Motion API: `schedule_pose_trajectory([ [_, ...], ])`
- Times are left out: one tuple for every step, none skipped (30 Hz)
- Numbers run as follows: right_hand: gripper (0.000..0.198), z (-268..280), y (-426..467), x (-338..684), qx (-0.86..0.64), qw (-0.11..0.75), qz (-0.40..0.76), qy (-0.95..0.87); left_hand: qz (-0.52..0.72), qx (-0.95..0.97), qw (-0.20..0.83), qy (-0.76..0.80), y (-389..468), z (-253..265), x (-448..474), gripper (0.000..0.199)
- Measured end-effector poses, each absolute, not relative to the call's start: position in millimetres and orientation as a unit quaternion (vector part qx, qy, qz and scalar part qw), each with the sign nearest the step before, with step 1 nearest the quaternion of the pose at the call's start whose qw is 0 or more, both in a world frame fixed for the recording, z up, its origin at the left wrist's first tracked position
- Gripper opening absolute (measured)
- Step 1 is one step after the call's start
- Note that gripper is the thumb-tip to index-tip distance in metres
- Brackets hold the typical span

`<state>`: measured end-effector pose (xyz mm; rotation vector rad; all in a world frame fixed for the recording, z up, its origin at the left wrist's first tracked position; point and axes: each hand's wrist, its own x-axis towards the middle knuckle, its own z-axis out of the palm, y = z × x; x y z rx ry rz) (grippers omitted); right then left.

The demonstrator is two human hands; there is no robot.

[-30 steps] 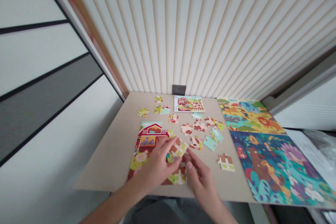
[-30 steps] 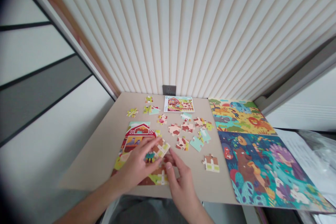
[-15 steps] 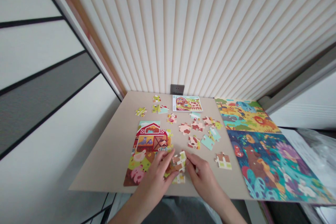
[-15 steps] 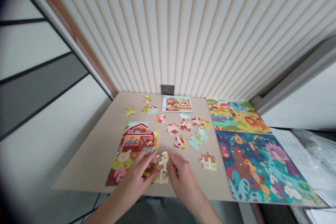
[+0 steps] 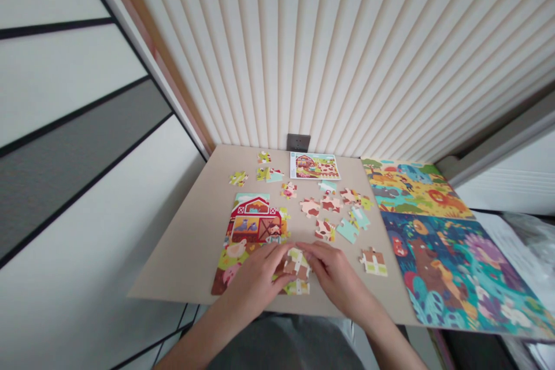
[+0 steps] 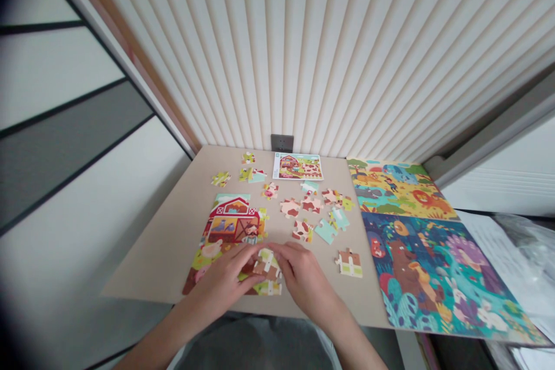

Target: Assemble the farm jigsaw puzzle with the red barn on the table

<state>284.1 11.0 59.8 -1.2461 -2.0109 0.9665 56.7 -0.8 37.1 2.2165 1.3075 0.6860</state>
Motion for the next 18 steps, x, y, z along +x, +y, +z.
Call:
schedule_pose_trajectory([
  [0.033, 58, 11, 287, -0.472, 0.297, 0.347, -0.754, 0.250, 0.804, 0.229, 0.489, -2, 38, 56, 0.055],
  [0.032, 56, 12, 290, -0.481, 0.306, 0.322, -0.756, 0.250, 0.799, 0.221, 0.501, -3, 39, 54, 0.055],
  [0.032, 53, 13, 296, -0.494, 0.316, 0.289, -0.757, 0.250, 0.794, 0.212, 0.512, -4, 39, 52, 0.057],
  [0.031, 49, 15, 302, -0.509, 0.323, 0.251, -0.758, 0.249, 0.789, 0.206, 0.522, -5, 39, 49, 0.058],
  [0.031, 46, 17, 310, -0.523, 0.326, 0.212, -0.758, 0.249, 0.786, 0.201, 0.528, -5, 38, 46, 0.059],
  [0.031, 42, 19, 317, -0.535, 0.323, 0.177, -0.760, 0.249, 0.785, 0.199, 0.532, -6, 37, 42, 0.058],
  [0.032, 38, 20, 325, -0.542, 0.313, 0.147, -0.765, 0.250, 0.784, 0.196, 0.533, -6, 36, 37, 0.056],
  [0.032, 35, 21, 331, -0.545, 0.298, 0.123, -0.774, 0.252, 0.783, 0.193, 0.535, -5, 34, 33, 0.055],
  [0.034, 32, 21, 336, -0.542, 0.280, 0.103, -0.786, 0.254, 0.781, 0.188, 0.539, -5, 31, 28, 0.053],
  [0.035, 29, 20, 340, -0.536, 0.261, 0.086, -0.798, 0.256, 0.779, 0.183, 0.542, -4, 29, 23, 0.052],
  [0.037, 26, 17, 343, -0.530, 0.246, 0.070, -0.809, 0.258, 0.776, 0.179, 0.547, -2, 27, 18, 0.050],
  [0.038, 24, 14, 345, -0.524, 0.234, 0.057, -0.817, 0.260, 0.774, 0.177, 0.550, -1, 25, 13, 0.049],
  [0.039, 22, 10, 347, -0.522, 0.227, 0.046, -0.821, 0.262, 0.771, 0.175, 0.553, 1, 23, 7, 0.048],
  [0.038, 21, 6, 348, -0.524, 0.222, 0.039, -0.822, 0.265, 0.768, 0.173, 0.556, 3, 22, 2, 0.046],
  [0.036, 20, 1, 349, -0.527, 0.221, 0.036, -0.820, 0.268, 0.764, 0.170, 0.561, 4, 22, -2, 0.045],
  [0.033, 19, -3, 350, -0.530, 0.223, 0.035, -0.817, 0.271, 0.760, 0.167, 0.566, 5, 22, -6, 0.045],
  [0.029, 19, -8, 350, -0.532, 0.229, 0.036, -0.814, 0.273, 0.758, 0.165, 0.569, 6, 22, -7, 0.045],
  [0.027, 20, -13, 349, -0.532, 0.239, 0.040, -0.811, 0.273, 0.757, 0.165, 0.570, 6, 24, -6, 0.046],
])
